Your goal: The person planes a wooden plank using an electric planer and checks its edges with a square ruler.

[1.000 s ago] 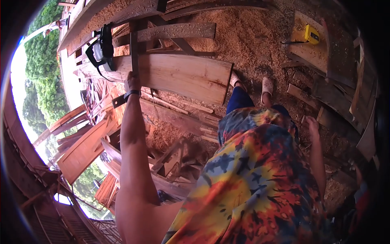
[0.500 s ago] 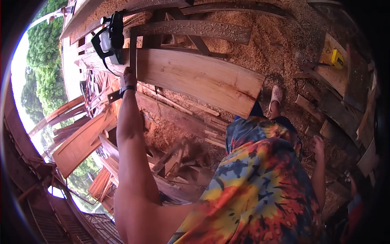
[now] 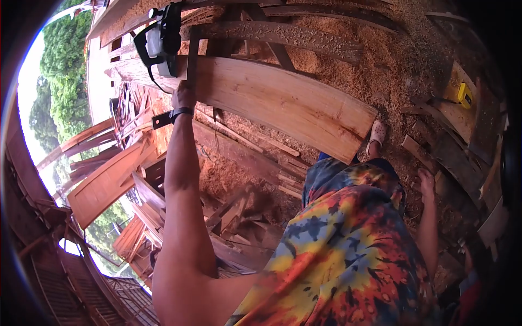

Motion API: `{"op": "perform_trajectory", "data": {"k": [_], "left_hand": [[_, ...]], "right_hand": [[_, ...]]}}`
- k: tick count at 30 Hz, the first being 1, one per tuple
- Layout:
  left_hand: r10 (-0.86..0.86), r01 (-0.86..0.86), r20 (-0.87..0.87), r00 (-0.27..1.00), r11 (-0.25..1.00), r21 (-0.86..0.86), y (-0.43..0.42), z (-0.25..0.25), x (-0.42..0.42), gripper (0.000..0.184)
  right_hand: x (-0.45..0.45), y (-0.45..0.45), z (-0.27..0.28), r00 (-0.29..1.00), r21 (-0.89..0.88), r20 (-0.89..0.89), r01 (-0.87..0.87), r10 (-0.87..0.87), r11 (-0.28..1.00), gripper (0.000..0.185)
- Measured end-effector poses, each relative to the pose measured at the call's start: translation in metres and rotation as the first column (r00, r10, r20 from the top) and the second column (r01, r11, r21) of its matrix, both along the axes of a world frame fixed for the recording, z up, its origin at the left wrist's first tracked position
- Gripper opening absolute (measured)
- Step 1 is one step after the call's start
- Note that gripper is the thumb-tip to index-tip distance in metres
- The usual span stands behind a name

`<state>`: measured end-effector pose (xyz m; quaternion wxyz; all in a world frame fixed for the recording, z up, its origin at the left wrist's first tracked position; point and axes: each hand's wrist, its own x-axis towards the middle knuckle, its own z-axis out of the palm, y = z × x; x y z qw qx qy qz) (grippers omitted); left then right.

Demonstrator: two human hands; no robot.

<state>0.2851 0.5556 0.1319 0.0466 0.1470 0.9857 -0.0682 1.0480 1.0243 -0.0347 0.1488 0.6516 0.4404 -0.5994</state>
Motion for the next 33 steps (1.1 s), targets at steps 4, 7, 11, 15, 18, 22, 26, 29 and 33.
{"op": "perform_trajectory", "data": {"k": [4,7,11,15,18,22,26,29,33], "left_hand": [[0.061,-0.060,0.024,0.998,0.998,-0.006,0.017,0.009,0.013,0.025],[0.090,-0.090,0.062,0.994,0.996,-0.010,0.032,0.019,0.033,0.026],[0.058,-0.062,0.067,0.996,0.996,0.066,0.040,0.009,0.066,0.027],[0.005,-0.036,0.179,0.984,0.985,0.168,0.047,0.017,0.127,0.025],[0.010,-0.092,0.205,0.979,0.913,0.396,0.037,0.003,0.183,0.014],[0.109,-0.288,0.361,0.926,0.824,0.488,0.020,0.022,0.277,0.018],[0.230,-0.394,0.377,0.897,0.804,0.445,-0.040,-0.018,0.356,0.024],[0.388,-0.566,0.453,0.802,0.736,0.371,-0.071,-0.020,0.390,0.025],[0.449,-0.656,0.484,0.751,0.587,0.475,-0.117,-0.055,0.399,0.022]], "right_hand": [[0.037,0.006,-0.030,0.992,0.097,0.041,-0.122,0.118,0.988,0.034],[0.012,0.000,-0.010,0.993,0.127,0.116,-0.039,0.024,0.991,0.040],[-0.050,0.003,0.014,0.985,0.258,-0.094,-0.117,0.145,0.959,0.036],[-0.171,-0.001,0.074,0.860,0.369,-0.433,-0.105,0.271,0.924,0.031],[-0.286,-0.034,0.177,0.548,0.314,-0.772,-0.113,0.323,0.943,0.032],[-0.366,-0.089,0.326,-0.042,0.332,-0.936,-0.430,0.349,0.839,0.039],[-0.387,-0.142,0.463,-0.443,0.450,-0.880,-0.668,0.169,0.593,0.040],[-0.406,-0.196,0.511,-0.638,0.401,-0.748,-0.656,-0.184,0.640,0.036],[-0.434,-0.287,0.545,-0.544,0.086,-0.482,-0.810,-0.687,0.580,0.076]]}}
